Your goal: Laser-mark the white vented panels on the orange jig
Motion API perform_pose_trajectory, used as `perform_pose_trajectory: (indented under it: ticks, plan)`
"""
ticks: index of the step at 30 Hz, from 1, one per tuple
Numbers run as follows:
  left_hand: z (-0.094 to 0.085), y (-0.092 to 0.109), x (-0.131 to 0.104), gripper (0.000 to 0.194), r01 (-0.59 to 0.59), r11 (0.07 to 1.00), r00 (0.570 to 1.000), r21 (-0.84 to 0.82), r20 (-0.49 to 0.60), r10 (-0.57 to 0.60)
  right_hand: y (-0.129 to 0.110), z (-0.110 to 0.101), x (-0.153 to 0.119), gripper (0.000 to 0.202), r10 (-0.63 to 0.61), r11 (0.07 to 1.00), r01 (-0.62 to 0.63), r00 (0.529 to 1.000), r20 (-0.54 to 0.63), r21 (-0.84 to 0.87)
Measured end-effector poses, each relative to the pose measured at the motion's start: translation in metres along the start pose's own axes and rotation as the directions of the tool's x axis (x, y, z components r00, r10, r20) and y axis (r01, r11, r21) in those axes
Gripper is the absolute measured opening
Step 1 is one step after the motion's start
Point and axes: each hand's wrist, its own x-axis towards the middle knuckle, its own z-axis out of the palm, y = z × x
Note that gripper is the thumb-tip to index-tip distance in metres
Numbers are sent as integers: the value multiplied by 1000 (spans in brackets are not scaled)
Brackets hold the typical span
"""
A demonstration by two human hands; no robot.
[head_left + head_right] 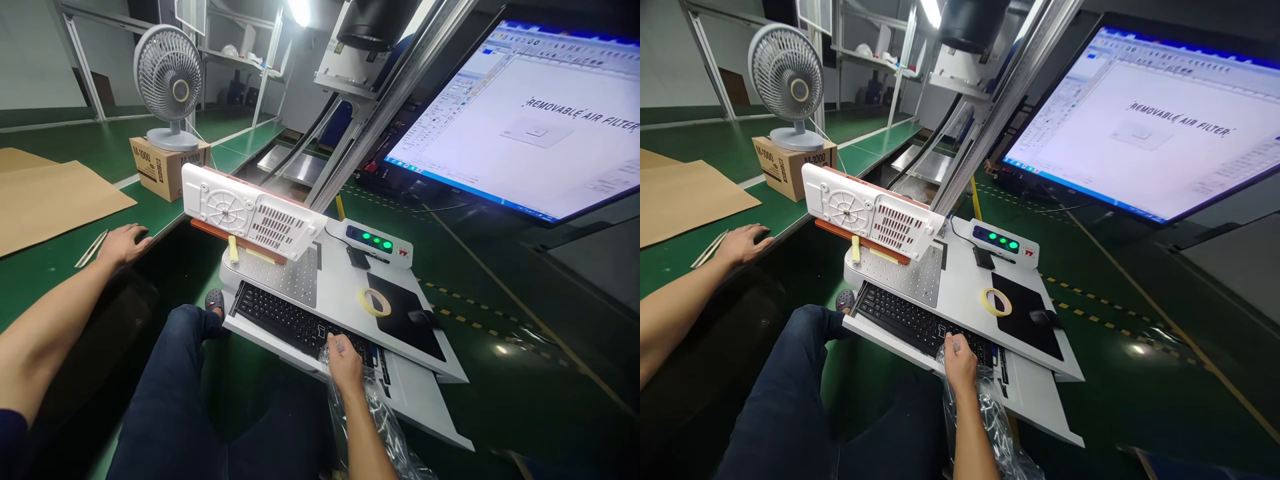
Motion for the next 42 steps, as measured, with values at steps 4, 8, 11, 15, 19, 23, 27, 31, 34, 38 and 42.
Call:
perform_pose_trajectory:
  ticks: [4,8,11,15,19,23,27,31,34,38,42]
  plan:
    - [0,0,0,85,-3,1000,1000,-4,0,3,1,0,0,48,-21,1000,21,1000,2,0]
    - [0,-1,1,81,9,1000,1000,-4,-4,-9,3,0,0,48,-35,999,35,999,2,5]
    - [0,-1,1,84,2,1000,1000,-5,-1,-2,3,0,0,47,-38,999,38,999,1,0]
    - [1,-1,1,85,0,1000,1000,-12,-8,0,5,1,1,46,-54,999,54,999,-9,-6]
    - [2,-1,1,84,2,1000,1000,-9,-15,-2,5,2,1,46,-49,999,49,999,-11,-8]
    - [1,-2,1,84,-9,1000,1000,-10,-6,9,5,1,1,46,-49,999,49,999,-6,-5]
    - [1,-1,1,83,8,1000,1000,6,-1,-8,5,1,1,45,-49,999,49,999,2,-12]
    - [0,1,0,84,25,1000,1000,19,1,-25,6,1,1,45,-43,999,43,999,1,-12]
    - [-1,2,0,86,13,1000,1000,11,6,-13,6,2,2,45,-38,999,38,999,-5,-13]
    - [-3,3,-1,89,4,1000,1000,12,10,-4,5,2,1,46,-34,999,34,999,-7,-5]
    - [-2,3,-2,88,6,1000,1000,4,5,-6,4,1,0,46,-32,999,32,999,0,-4]
